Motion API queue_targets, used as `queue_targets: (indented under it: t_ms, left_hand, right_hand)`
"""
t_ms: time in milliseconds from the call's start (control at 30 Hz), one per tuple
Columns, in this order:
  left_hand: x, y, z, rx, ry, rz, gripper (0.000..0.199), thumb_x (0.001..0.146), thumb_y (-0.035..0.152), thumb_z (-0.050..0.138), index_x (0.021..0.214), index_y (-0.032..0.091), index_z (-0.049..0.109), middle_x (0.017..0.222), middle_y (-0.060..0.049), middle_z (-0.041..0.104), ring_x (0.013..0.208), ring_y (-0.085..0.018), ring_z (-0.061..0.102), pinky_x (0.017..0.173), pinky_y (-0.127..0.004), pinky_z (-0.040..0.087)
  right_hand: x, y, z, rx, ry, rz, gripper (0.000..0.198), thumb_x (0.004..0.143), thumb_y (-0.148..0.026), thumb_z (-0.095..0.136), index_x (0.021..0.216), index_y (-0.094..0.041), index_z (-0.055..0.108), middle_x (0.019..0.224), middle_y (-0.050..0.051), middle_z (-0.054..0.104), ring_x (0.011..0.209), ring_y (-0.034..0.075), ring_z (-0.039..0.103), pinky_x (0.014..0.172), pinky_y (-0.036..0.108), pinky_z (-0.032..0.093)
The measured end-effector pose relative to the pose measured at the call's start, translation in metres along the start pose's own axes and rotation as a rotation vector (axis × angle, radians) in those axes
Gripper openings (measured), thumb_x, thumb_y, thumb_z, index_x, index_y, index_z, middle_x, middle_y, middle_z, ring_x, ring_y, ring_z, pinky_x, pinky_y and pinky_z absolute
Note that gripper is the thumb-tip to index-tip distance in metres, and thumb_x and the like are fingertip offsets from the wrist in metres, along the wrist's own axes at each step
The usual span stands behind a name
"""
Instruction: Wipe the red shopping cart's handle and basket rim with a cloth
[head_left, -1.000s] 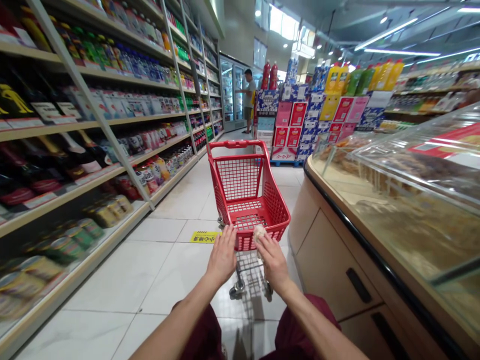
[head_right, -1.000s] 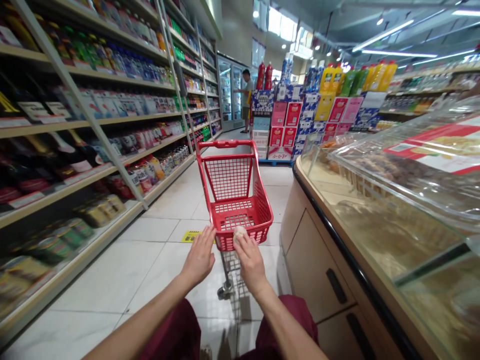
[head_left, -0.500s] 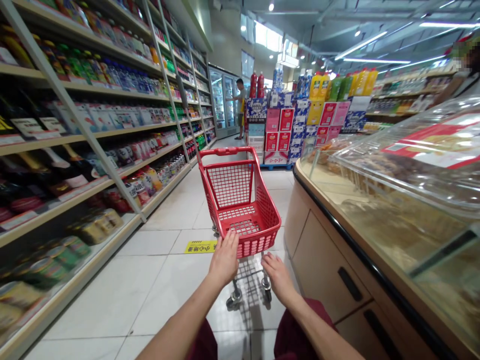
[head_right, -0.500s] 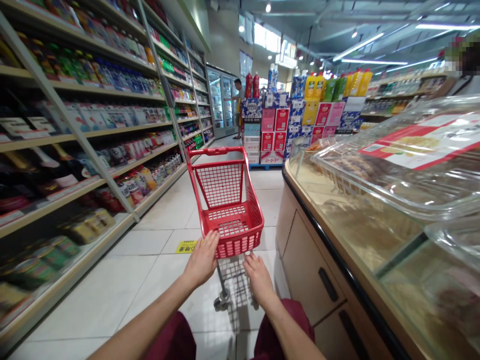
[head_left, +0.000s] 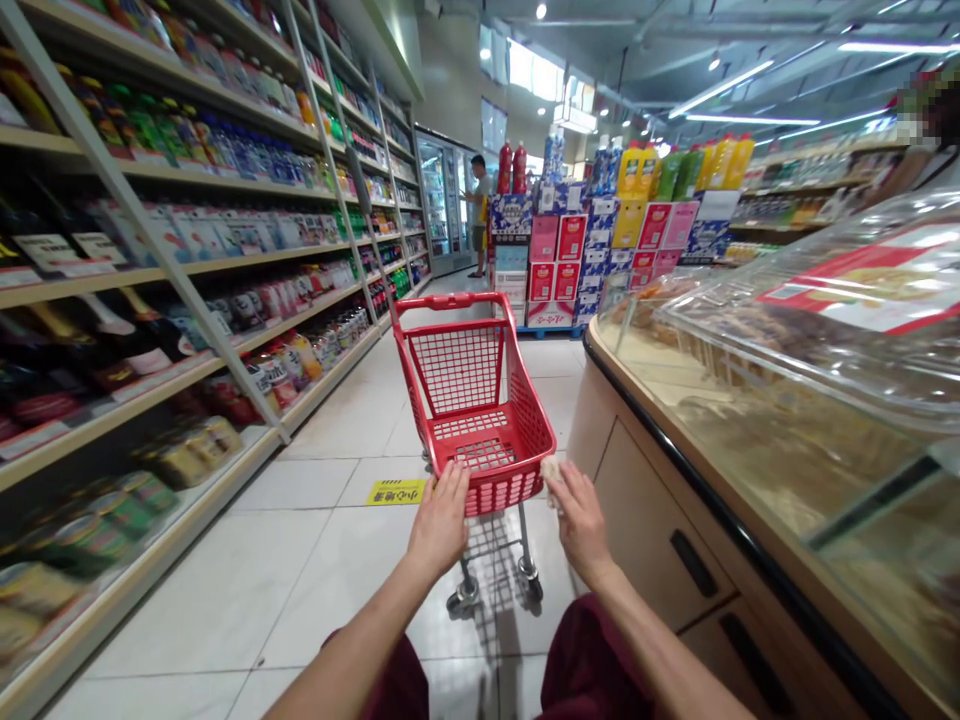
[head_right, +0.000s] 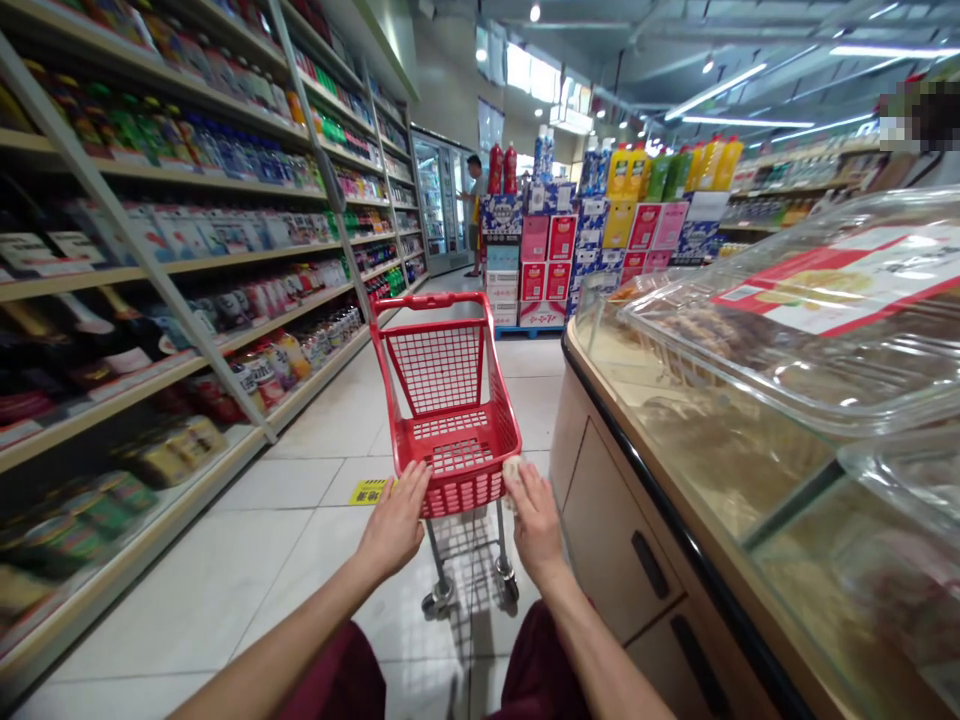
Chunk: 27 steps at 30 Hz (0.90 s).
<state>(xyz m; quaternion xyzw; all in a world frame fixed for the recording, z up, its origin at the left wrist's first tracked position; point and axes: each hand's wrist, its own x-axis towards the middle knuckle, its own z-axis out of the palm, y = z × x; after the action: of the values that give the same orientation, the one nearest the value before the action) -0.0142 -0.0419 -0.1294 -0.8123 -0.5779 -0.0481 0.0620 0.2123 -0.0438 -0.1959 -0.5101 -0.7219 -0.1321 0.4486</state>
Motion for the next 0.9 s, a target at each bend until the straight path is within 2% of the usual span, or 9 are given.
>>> queue_targets:
  t_ms: [100, 200, 267, 400, 500, 567, 633, 733, 900]
  left_hand:
    - [-0.002, 0.000, 0.000, -0.005, 0.028, -0.015, 0.069, 0.064, 0.008, 0.037, 0.131, 0.009, 0.024, 0.141, -0.009, 0.023, 0.130, -0.020, 0.014, 0.106, -0.042, 0.017]
    - [-0.003, 0.000, 0.001, -0.014, 0.027, -0.010, 0.069, 0.063, 0.008, 0.037, 0.131, 0.010, 0.025, 0.140, -0.009, 0.024, 0.130, -0.020, 0.016, 0.105, -0.043, 0.018]
    - [-0.005, 0.000, 0.002, -0.022, 0.024, -0.007, 0.069, 0.063, 0.008, 0.037, 0.131, 0.011, 0.026, 0.140, -0.009, 0.025, 0.130, -0.020, 0.017, 0.105, -0.044, 0.018]
    - [-0.008, 0.002, 0.004, -0.056, 0.053, -0.021, 0.069, 0.063, 0.008, 0.038, 0.131, 0.011, 0.026, 0.140, -0.008, 0.024, 0.130, -0.021, 0.015, 0.106, -0.044, 0.017]
    - [-0.010, 0.005, 0.005, -0.081, 0.061, -0.026, 0.067, 0.064, 0.010, 0.039, 0.130, 0.011, 0.027, 0.140, -0.008, 0.025, 0.130, -0.020, 0.015, 0.106, -0.043, 0.016]
    - [-0.010, 0.006, 0.006, -0.096, 0.056, -0.023, 0.067, 0.065, 0.011, 0.039, 0.130, 0.010, 0.027, 0.140, -0.007, 0.025, 0.130, -0.020, 0.015, 0.106, -0.044, 0.016]
    - [-0.011, 0.006, 0.007, -0.106, 0.062, -0.021, 0.066, 0.065, 0.011, 0.039, 0.130, 0.010, 0.028, 0.140, -0.008, 0.024, 0.130, -0.020, 0.014, 0.106, -0.044, 0.016]
    - [-0.012, 0.003, 0.007, -0.107, 0.077, -0.021, 0.065, 0.066, 0.011, 0.038, 0.130, 0.011, 0.028, 0.140, -0.007, 0.024, 0.130, -0.019, 0.015, 0.106, -0.044, 0.015]
    - [-0.013, 0.001, 0.009, -0.105, 0.095, -0.011, 0.065, 0.066, 0.009, 0.037, 0.130, 0.012, 0.028, 0.141, -0.008, 0.023, 0.130, -0.020, 0.016, 0.105, -0.044, 0.017]
  right_hand:
    - [0.006, -0.005, 0.002, 0.003, 0.000, 0.065, 0.046, 0.077, -0.003, 0.034, 0.115, -0.022, 0.052, 0.130, 0.009, 0.042, 0.122, 0.021, 0.035, 0.097, 0.043, 0.033]
    - [-0.004, -0.010, 0.008, 0.030, -0.134, 0.031, 0.043, 0.075, -0.002, 0.035, 0.102, -0.024, 0.060, 0.116, 0.006, 0.056, 0.107, 0.018, 0.051, 0.084, 0.034, 0.045]
    - [-0.004, -0.010, 0.004, 0.059, -0.137, 0.012, 0.044, 0.074, -0.001, 0.034, 0.101, -0.024, 0.061, 0.112, 0.005, 0.058, 0.103, 0.016, 0.053, 0.082, 0.031, 0.047]
    - [0.032, -0.004, -0.016, 0.097, 0.051, 0.045, 0.049, 0.075, -0.003, 0.035, 0.117, -0.022, 0.051, 0.129, 0.007, 0.043, 0.120, 0.019, 0.037, 0.098, 0.042, 0.033]
    - [0.057, -0.015, -0.011, 0.042, 0.033, 0.064, 0.047, 0.075, -0.003, 0.035, 0.116, -0.020, 0.052, 0.127, 0.009, 0.046, 0.121, 0.021, 0.035, 0.099, 0.046, 0.029]
    - [0.057, -0.031, 0.004, 0.029, -0.059, 0.017, 0.044, 0.075, -0.002, 0.034, 0.111, -0.017, 0.055, 0.123, 0.012, 0.050, 0.119, 0.020, 0.038, 0.096, 0.043, 0.033]
    - [0.047, -0.046, 0.017, 0.048, -0.151, -0.099, 0.041, 0.077, -0.003, 0.036, 0.110, -0.015, 0.056, 0.123, 0.012, 0.050, 0.120, 0.019, 0.038, 0.096, 0.039, 0.034]
    - [0.036, -0.044, 0.019, 0.031, -0.205, -0.212, 0.043, 0.079, -0.003, 0.036, 0.116, -0.018, 0.052, 0.125, 0.010, 0.049, 0.120, 0.018, 0.037, 0.097, 0.040, 0.032]
    - [0.035, -0.019, 0.003, -0.139, -0.100, 0.002, 0.048, 0.079, -0.001, 0.031, 0.118, -0.020, 0.050, 0.125, 0.013, 0.048, 0.120, 0.021, 0.037, 0.095, 0.046, 0.031]
